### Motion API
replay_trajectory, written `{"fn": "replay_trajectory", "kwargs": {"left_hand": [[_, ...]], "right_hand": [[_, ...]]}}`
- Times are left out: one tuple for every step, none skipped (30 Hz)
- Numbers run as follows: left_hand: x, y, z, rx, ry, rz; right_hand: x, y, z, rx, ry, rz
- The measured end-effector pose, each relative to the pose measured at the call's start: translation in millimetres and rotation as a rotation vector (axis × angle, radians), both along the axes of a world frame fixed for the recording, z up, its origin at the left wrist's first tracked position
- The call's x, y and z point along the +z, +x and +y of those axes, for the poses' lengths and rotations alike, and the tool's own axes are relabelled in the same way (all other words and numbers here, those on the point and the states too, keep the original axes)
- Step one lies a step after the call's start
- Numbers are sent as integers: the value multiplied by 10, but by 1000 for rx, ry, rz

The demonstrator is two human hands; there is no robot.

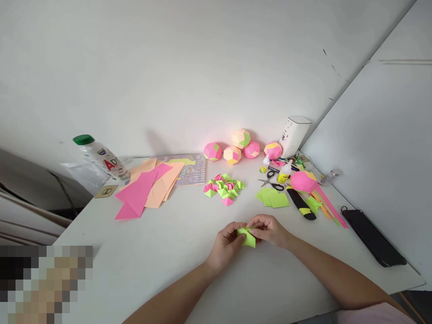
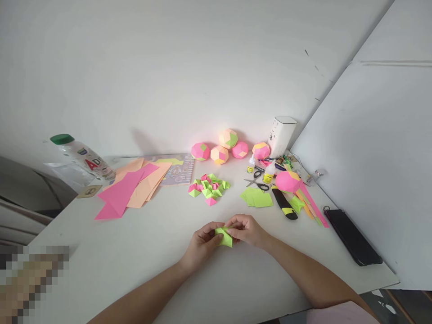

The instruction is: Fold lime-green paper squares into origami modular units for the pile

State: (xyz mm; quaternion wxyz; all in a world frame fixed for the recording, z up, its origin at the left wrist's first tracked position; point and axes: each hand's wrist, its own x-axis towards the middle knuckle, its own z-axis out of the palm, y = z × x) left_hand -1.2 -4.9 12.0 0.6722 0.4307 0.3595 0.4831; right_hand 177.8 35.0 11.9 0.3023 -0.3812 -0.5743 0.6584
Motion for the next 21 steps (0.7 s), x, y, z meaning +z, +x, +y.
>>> {"fn": "replay_trajectory", "kwargs": {"left_hand": [[2, -1, 0, 1, 1, 8], [3, -1, 0, 2, 3, 15], [4, -2, 0, 2, 4, 23], [3, -3, 1, 3, 5, 31], [1, -4, 1, 4, 6, 39], [-1, -5, 1, 5, 8, 45], [-3, -6, 1, 5, 8, 49], [-5, -7, 1, 3, 7, 51], [-8, -8, 0, 1, 7, 50], [-11, -9, 0, 0, 8, 47], [-13, -9, 0, -3, 9, 44], [-16, -9, 0, -5, 9, 41], [-18, -9, 1, -5, 10, 40], [-20, -8, 2, -3, 11, 39], [-22, -7, 3, 0, 12, 38], [-23, -6, 5, 5, 13, 37], [-25, -4, 6, 13, 13, 34], [-26, -2, 8, 21, 12, 28], [-26, -1, 9, 25, 8, 20], [-26, 1, 9, 27, 2, 10], [-26, 2, 9, 28, -4, 3]], "right_hand": [[3, -2, -4, -3, 4, -6], [8, -4, -8, -6, 8, -11], [13, -6, -12, -11, 10, -14], [20, -8, -16, -15, 12, -17], [27, -9, -20, -20, 13, -22], [36, -11, -23, -24, 12, -25], [44, -13, -26, -26, 11, -26], [53, -15, -28, -25, 12, -26], [62, -17, -30, -25, 15, -26], [70, -18, -31, -26, 20, -27], [77, -20, -31, -27, 26, -29], [82, -21, -32, -28, 34, -32], [85, -21, -32, -31, 42, -38], [86, -21, -33, -32, 50, -45], [85, -20, -34, -31, 60, -51], [84, -19, -37, -28, 74, -56], [82, -19, -40, -25, 94, -61], [83, -20, -45, -22, 117, -66], [85, -21, -50, -17, 143, -70], [91, -24, -56, -14, 171, -74], [98, -28, -61, -13, 199, -81]]}}
